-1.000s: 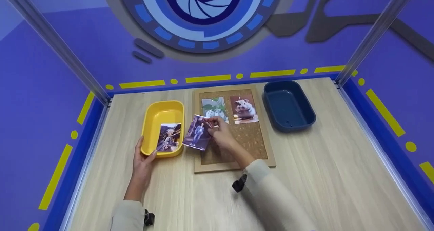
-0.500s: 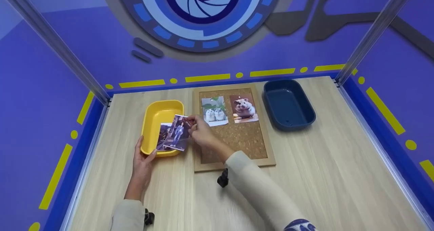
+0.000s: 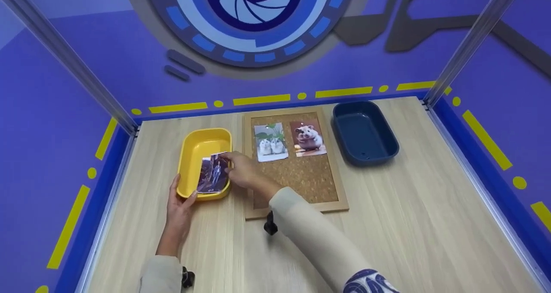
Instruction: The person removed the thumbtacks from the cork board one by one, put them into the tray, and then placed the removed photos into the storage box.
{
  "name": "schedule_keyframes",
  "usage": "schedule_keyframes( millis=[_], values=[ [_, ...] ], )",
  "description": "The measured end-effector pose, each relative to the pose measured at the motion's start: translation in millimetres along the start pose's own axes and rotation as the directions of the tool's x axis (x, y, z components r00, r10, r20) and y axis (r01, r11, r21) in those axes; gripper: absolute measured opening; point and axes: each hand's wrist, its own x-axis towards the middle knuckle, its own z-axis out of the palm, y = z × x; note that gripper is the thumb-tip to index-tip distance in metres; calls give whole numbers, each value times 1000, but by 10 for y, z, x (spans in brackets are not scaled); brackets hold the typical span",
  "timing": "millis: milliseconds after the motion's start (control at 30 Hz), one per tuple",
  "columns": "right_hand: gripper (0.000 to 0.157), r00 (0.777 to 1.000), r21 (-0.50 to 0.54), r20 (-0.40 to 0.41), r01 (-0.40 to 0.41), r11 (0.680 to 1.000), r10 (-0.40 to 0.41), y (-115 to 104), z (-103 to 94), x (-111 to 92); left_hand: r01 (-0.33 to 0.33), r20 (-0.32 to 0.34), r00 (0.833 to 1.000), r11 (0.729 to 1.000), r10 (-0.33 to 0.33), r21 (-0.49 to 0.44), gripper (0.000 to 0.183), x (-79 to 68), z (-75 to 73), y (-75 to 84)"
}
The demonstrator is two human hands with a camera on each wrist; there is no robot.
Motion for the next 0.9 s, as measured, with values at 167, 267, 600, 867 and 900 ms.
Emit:
schedule_keyframes(
  millis=[167,267,600,867,900],
  values=[
    [54,998,-17,61,-25,1000,26,-32,71,3,10,3,1000,1000,-10,-3,82,1,6,-6],
    [54,997,-3,68,-33,999,33,-46,117,-8,13,7,1000,1000,-13,-6,83,5,6,-9],
    [47,999,-29,39,2,1000,-1,-105,171,-33,28,-14,1000,999,-27,36,83,-1,-27,-7],
    [43,997,-1,21,68,998,-68,-9,56,-80,16,-11,1000,1000,-16,8,83,-2,-1,5],
    [44,997,-3,17,77,997,-77,14,20,-94,15,-11,1000,1000,-15,5,83,-1,0,7]
  ],
)
